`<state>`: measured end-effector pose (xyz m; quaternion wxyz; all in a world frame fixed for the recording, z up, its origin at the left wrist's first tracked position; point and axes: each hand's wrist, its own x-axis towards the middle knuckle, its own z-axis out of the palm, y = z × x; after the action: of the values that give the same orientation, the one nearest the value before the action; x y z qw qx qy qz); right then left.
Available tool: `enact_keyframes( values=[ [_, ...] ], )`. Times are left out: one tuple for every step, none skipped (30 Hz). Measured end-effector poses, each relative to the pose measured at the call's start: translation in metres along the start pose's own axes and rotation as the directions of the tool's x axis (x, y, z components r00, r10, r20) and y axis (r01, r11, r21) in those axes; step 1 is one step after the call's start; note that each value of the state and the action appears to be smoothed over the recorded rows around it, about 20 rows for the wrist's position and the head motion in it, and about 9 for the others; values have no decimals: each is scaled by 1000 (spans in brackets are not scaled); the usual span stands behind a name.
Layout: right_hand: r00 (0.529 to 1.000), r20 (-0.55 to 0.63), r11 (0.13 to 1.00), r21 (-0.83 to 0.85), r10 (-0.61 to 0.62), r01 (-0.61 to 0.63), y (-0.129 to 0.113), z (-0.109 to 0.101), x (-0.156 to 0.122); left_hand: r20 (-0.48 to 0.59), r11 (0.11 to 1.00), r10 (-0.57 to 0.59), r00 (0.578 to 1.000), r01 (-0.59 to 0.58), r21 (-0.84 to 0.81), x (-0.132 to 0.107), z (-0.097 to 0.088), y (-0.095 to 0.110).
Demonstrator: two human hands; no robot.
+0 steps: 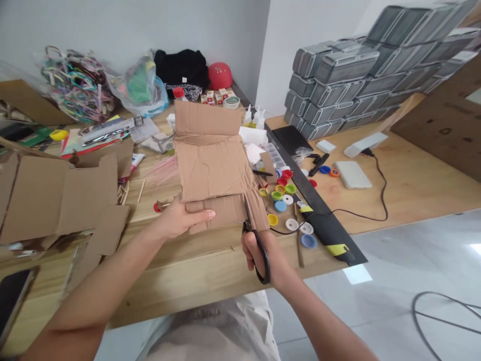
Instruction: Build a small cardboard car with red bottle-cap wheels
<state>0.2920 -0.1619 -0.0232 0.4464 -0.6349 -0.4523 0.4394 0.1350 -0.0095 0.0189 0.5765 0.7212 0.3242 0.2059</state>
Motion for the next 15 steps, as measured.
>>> enact_keyframes(
  values=[
    [999, -12, 1000, 5, 29, -29, 2, 1, 0, 4, 1000, 7, 1000, -7, 0, 1, 1, 0],
    [998, -24, 998, 10, 58, -58, 3, 2, -1, 12, 1000, 19, 1000, -19, -4, 3, 1, 0],
    [996, -35, 997, 16, 82, -81, 4, 2, -1, 22, 999, 34, 999, -34, -10, 4, 1, 0],
    [994, -42, 995, 21, 96, -95, 4, 3, -2, 37, 999, 47, 998, -46, -14, 5, 1, 1],
    [994, -46, 995, 26, 101, -100, 5, 4, -2, 49, 999, 52, 997, -51, -13, 6, 1, 1],
    [994, -48, 995, 33, 101, -99, 4, 4, -2, 50, 999, 49, 998, -48, -8, 7, 1, 2],
    [994, -51, 995, 39, 97, -95, 4, 5, -2, 42, 999, 38, 998, -38, 1, 7, 1, 3],
    [995, -50, 995, 42, 89, -86, 4, 4, -1, 37, 1000, 23, 999, -24, 12, 8, 1, 3],
    [996, -46, 996, 41, 75, -73, 4, 4, -1, 36, 1000, 9, 999, -10, 21, 8, 1, 3],
    [997, -46, 998, 38, 55, -53, 5, 3, -1, 39, 1000, -1, 999, 0, 24, 8, 1, 3],
    [998, -43, 999, 31, 36, -35, 5, 2, -1, 46, 1000, -9, 999, 8, 22, 9, 2, 2],
    [999, -39, 999, 26, 23, -22, 7, 2, -2, 55, 1000, -17, 998, 17, 16, 9, 2, 2],
    [999, -33, 1000, 23, 21, -21, 8, 1, -2, 63, 1000, -27, 998, 27, 6, 10, 3, 1],
    [999, -28, 999, 25, 33, -33, 10, 0, -2, 65, 999, -40, 997, 40, -11, 12, 5, 0],
    [998, -23, 998, 29, 55, -54, 12, -1, -3, 68, 998, -53, 996, 56, -34, 13, 6, -1]
  ],
)
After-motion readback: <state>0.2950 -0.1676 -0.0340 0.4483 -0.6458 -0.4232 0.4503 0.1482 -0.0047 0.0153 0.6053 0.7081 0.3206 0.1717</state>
